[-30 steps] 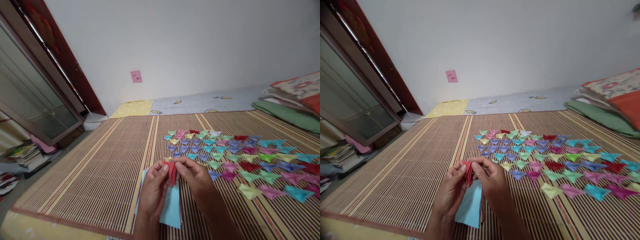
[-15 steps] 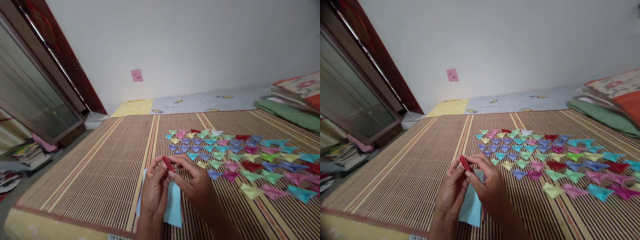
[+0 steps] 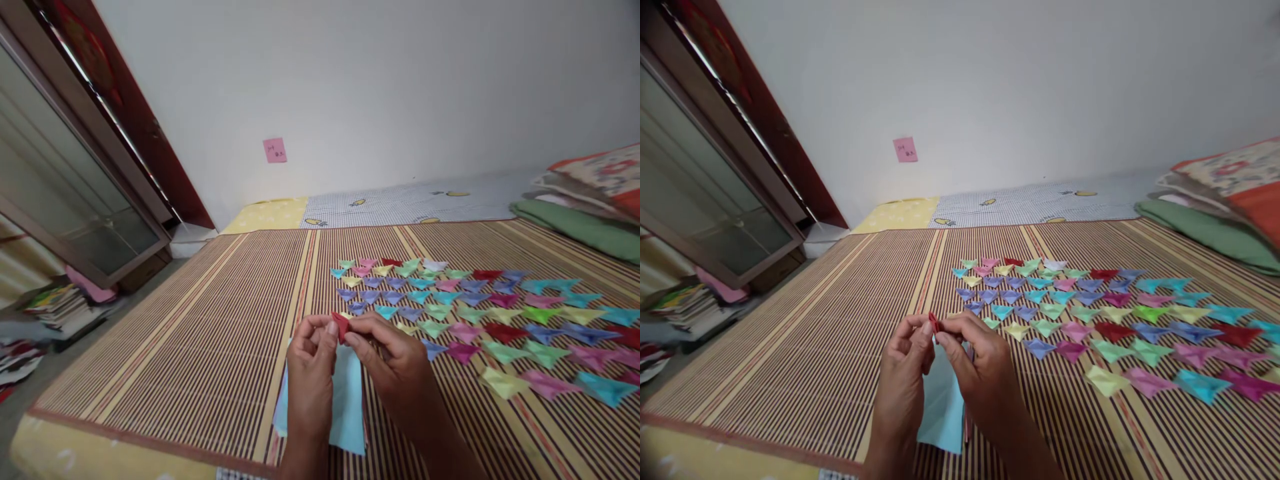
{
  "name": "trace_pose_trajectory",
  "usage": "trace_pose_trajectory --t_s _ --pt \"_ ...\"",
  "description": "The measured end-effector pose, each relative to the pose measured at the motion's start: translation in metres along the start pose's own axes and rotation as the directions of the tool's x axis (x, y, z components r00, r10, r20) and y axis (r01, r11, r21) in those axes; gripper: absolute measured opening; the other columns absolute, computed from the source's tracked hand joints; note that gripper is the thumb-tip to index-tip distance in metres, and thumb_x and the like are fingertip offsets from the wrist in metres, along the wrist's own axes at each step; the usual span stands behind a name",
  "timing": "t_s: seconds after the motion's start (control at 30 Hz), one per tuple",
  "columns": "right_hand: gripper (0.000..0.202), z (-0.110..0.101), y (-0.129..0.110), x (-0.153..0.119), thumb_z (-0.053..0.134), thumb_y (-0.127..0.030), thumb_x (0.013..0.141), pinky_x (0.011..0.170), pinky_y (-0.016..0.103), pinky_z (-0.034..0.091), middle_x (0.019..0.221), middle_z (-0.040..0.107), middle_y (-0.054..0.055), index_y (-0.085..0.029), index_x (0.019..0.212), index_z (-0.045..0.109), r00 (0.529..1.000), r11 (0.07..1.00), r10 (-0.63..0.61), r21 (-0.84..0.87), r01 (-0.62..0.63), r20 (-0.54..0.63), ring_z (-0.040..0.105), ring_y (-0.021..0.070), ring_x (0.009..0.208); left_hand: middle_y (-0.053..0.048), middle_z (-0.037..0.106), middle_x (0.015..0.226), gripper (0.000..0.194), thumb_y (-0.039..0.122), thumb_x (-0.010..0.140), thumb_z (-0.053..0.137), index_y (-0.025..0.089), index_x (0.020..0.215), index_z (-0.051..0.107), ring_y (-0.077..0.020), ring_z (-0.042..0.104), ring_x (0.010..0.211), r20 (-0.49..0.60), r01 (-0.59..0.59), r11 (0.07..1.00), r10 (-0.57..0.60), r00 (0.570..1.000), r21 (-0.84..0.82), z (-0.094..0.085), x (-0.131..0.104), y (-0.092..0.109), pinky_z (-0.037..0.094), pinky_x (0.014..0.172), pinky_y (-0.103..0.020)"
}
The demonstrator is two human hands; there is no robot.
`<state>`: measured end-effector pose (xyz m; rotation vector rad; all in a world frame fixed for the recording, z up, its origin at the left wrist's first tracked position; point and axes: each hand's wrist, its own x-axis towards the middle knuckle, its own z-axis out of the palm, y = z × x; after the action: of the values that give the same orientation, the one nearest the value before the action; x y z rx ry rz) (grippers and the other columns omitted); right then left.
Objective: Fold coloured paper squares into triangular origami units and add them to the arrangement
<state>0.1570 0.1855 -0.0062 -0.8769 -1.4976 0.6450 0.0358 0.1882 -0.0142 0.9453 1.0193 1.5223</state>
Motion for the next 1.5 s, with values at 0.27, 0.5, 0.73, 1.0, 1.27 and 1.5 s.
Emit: trace_pose_trajectory --t_s 0.27,0.5,0.73,1.0,1.27,1.5 --pt "0.017 -0.002 0.003 0.000 0.060 -0.021 0.097 0.072 0.029 0.050 0.081 0.068 0.000 -0.021 0.082 0.069 0.998 0.994 0.054 0.092 -0.058 0.042 0.066 0.0164 0.077 0.003 0.061 0.078 0.016 0.030 0.088 0.076 0.021 0.096 0.065 -0.0101 0.054 0.068 -0.052 -0.198 0.975 0.204 0.978 0.104 0.003 -0.005 0.001 0.048 0.062 -0.018" --pt "0.018 -0.005 0.005 0.000 0.062 -0.022 0.097 0.071 0.027 0.049 0.079 0.067 -0.001 -0.022 0.080 0.069 0.999 0.991 0.046 0.121 -0.049 0.026 0.064 0.0151 0.075 0.001 0.062 0.081 0.013 0.032 0.093 0.068 0.020 0.090 0.066 -0.0124 0.058 0.071 0.045 -0.222 0.953 0.218 0.975 0.205 0.005 -0.009 0.008 0.051 0.066 -0.022" --pt "0.014 -0.002 -0.002 -0.002 0.060 -0.013 0.094 0.069 0.025 0.050 0.080 0.067 -0.001 -0.021 0.085 0.067 0.993 0.992 -0.100 -0.079 0.096 -0.056 0.066 0.0141 0.075 0.002 0.062 0.080 0.014 0.029 0.088 0.075 0.020 0.092 0.064 -0.0119 0.060 0.071 0.014 -0.189 0.948 0.192 0.981 0.254 0.007 -0.013 0.010 0.051 0.066 -0.021" --pt "0.015 0.005 -0.003 -0.005 0.055 -0.010 0.097 0.067 0.028 0.051 0.081 0.069 0.003 -0.020 0.089 0.063 0.963 0.895 -0.259 -0.393 0.211 -0.071 0.067 0.0171 0.074 -0.003 0.070 0.089 0.022 0.034 0.096 0.062 0.021 0.113 0.062 -0.0157 0.067 0.078 0.058 -0.167 0.928 0.157 0.986 0.332 0.011 -0.020 0.016 0.056 0.072 -0.026" --pt "0.017 0.010 -0.001 -0.009 0.050 -0.008 0.095 0.065 0.033 0.047 0.080 0.068 0.005 -0.022 0.087 0.056 0.952 0.774 -0.305 -0.584 0.246 -0.004 0.065 0.0212 0.073 -0.006 0.077 0.098 0.026 0.027 0.092 0.059 0.021 0.114 0.071 -0.0175 0.072 0.082 0.054 -0.097 0.958 0.086 0.995 0.268 0.013 -0.020 0.021 0.059 0.075 -0.028" --pt "0.015 0.010 0.004 -0.011 0.049 -0.012 0.097 0.070 0.034 0.049 0.085 0.070 0.006 -0.021 0.095 0.061 0.959 0.777 -0.282 -0.591 0.215 -0.021 0.066 0.0222 0.078 -0.007 0.080 0.107 0.030 0.018 0.089 0.057 0.023 0.110 0.078 -0.0217 0.073 0.094 0.066 -0.131 0.920 0.115 0.991 0.369 0.014 -0.021 0.021 0.060 0.084 -0.033"
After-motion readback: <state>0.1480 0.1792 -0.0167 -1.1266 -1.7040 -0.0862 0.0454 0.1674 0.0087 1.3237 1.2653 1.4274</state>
